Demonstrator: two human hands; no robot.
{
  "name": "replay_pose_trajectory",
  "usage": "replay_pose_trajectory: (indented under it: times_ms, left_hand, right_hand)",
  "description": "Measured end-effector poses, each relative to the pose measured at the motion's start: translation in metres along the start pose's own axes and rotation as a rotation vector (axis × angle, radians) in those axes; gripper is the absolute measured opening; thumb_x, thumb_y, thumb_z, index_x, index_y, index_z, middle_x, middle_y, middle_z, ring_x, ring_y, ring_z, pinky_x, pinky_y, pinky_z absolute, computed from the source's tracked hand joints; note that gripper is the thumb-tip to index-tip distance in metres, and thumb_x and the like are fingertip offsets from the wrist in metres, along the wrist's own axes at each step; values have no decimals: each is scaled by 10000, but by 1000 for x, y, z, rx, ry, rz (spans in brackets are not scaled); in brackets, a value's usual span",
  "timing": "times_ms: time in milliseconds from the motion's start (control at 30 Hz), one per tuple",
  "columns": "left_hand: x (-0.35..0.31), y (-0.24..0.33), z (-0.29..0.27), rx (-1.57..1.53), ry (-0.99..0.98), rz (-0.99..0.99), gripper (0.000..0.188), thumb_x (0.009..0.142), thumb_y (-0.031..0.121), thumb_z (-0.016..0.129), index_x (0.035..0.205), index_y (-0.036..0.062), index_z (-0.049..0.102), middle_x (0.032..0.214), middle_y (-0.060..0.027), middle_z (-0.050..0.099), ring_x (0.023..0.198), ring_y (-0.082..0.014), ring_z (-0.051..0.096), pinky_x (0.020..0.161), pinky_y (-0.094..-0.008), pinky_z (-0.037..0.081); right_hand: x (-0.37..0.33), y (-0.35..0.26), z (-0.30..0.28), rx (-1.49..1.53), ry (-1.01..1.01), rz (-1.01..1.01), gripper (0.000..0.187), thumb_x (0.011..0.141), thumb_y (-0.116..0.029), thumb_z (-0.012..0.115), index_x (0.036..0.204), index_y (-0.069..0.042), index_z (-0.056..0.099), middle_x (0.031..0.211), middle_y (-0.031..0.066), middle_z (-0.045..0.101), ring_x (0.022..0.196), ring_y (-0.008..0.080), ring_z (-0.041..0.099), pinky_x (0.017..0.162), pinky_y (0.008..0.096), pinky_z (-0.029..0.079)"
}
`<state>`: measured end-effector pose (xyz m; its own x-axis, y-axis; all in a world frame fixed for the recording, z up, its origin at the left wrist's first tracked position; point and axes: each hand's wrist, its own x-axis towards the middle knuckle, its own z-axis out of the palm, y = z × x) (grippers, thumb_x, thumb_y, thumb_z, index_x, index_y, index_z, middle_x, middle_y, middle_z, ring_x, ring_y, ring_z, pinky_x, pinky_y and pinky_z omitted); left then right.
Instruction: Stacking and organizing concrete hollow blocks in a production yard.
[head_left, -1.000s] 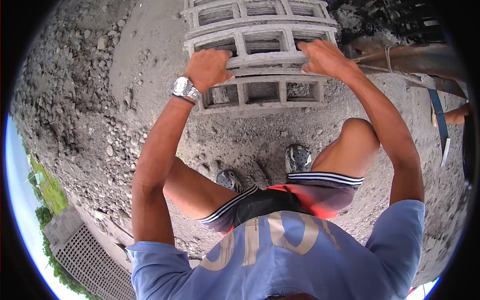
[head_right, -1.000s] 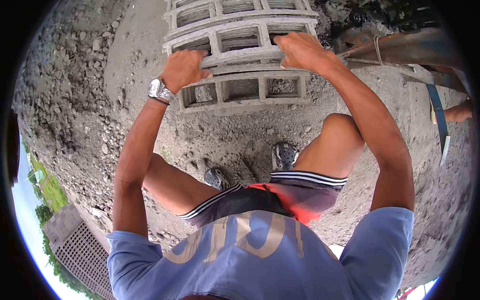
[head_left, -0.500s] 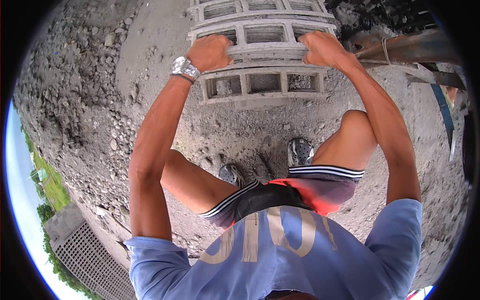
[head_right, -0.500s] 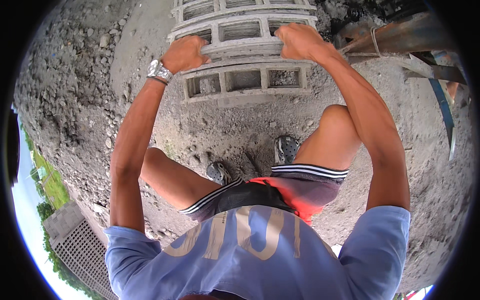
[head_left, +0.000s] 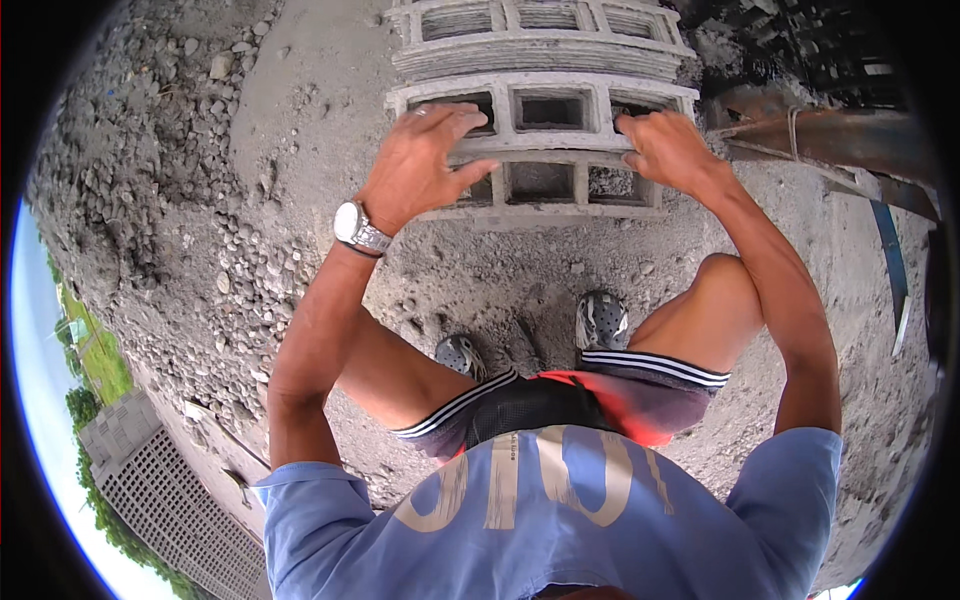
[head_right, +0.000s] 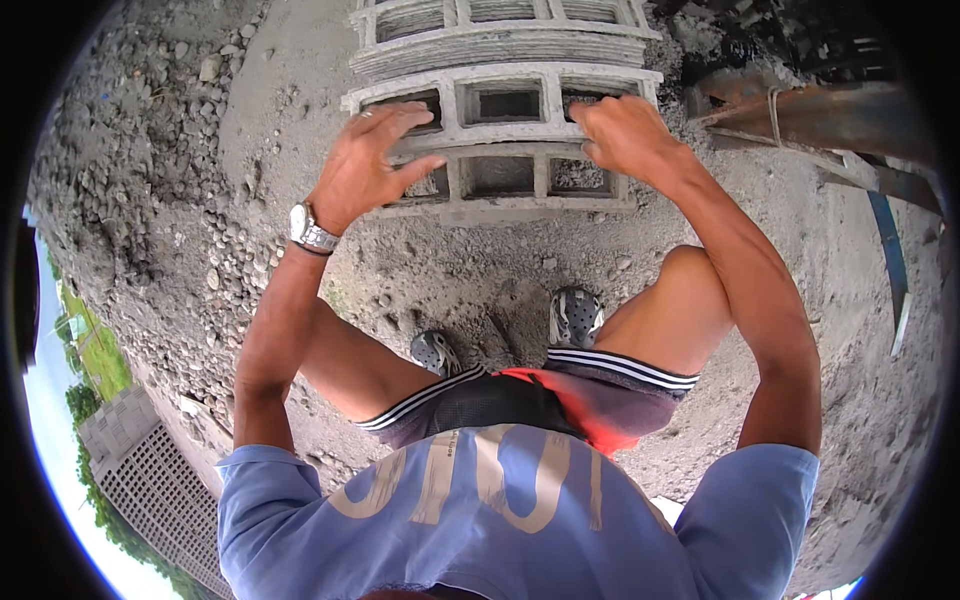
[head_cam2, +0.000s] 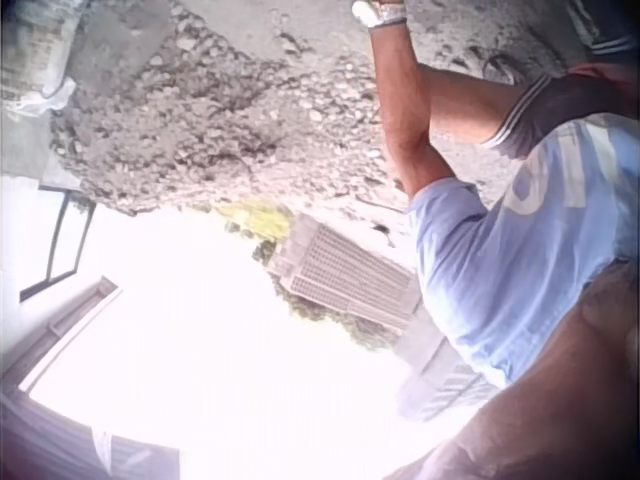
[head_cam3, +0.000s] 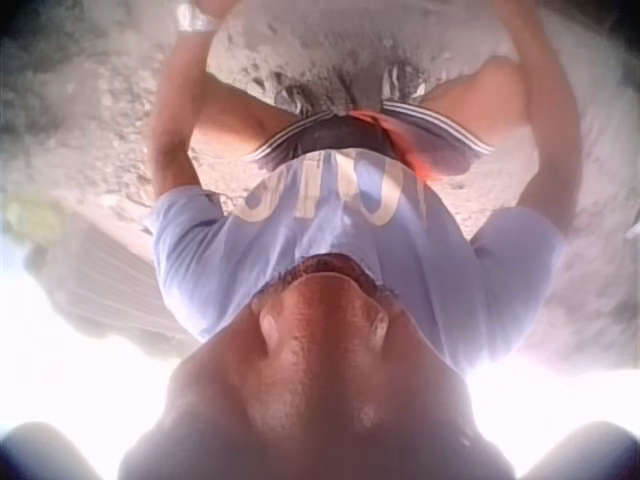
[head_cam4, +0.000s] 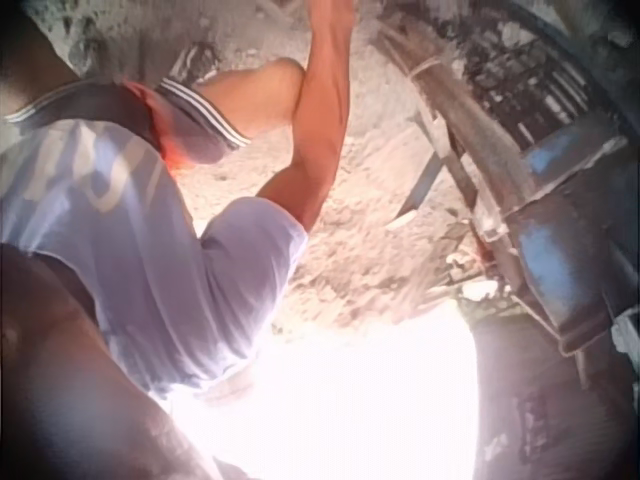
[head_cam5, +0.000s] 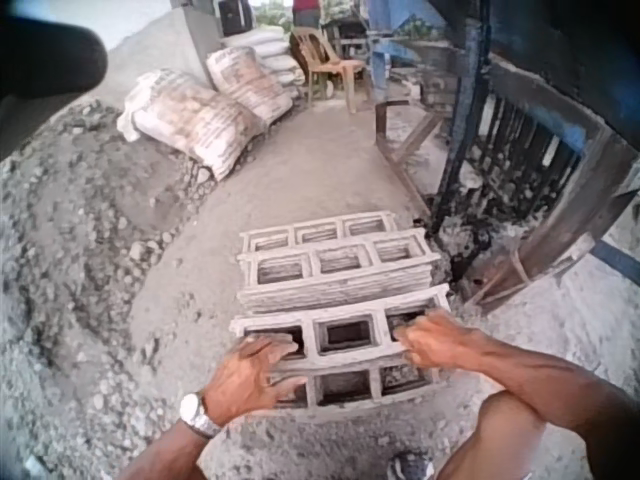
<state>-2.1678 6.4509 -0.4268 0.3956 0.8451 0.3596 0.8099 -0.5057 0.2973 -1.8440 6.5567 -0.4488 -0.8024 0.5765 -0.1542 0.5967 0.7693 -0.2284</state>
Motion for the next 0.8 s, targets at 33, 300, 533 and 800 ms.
replay_pose_trajectory:
  times_ms: [33, 300, 533, 800]
  left_hand:
    - [-4, -14, 0, -31, 57, -54, 473, 827, 432, 772, 1061, 25, 707, 1032, -127, 740, 948, -270, 708, 851, -420, 541]
    - [-10, -64, -19, -556, -341, -1217, 851, 765, 684, 684, 1065, -112, 669, 962, -224, 677, 905, -286, 640, 738, -398, 511]
    - [-2, -51, 6, -534, -289, -1151, 744, 830, 512, 683, 1096, -181, 620, 1070, -285, 664, 997, -316, 626, 903, -388, 470]
    - [1, -53, 16, -560, -221, -1199, 636, 848, 375, 664, 1145, -180, 575, 1082, -257, 657, 1001, -312, 613, 903, -384, 464]
  right_hand:
    - [1, 0, -2, 11, -21, 34, 209, 750, -90, 717, 896, 11, 606, 702, 220, 645, 728, 424, 653, 667, 502, 509]
    - [6, -1, -19, 115, -68, 76, 344, 760, -212, 781, 952, 6, 597, 814, 208, 660, 822, 439, 633, 753, 508, 485]
    - [-30, 48, -89, 616, 520, 769, 805, 783, -701, 672, 1205, -16, 674, 975, 159, 680, 874, 195, 621, 734, 326, 477]
    - [-29, 40, -15, 812, -130, 977, 1002, 729, -701, 688, 1305, 102, 524, 1332, 254, 483, 1241, 341, 462, 930, 431, 428]
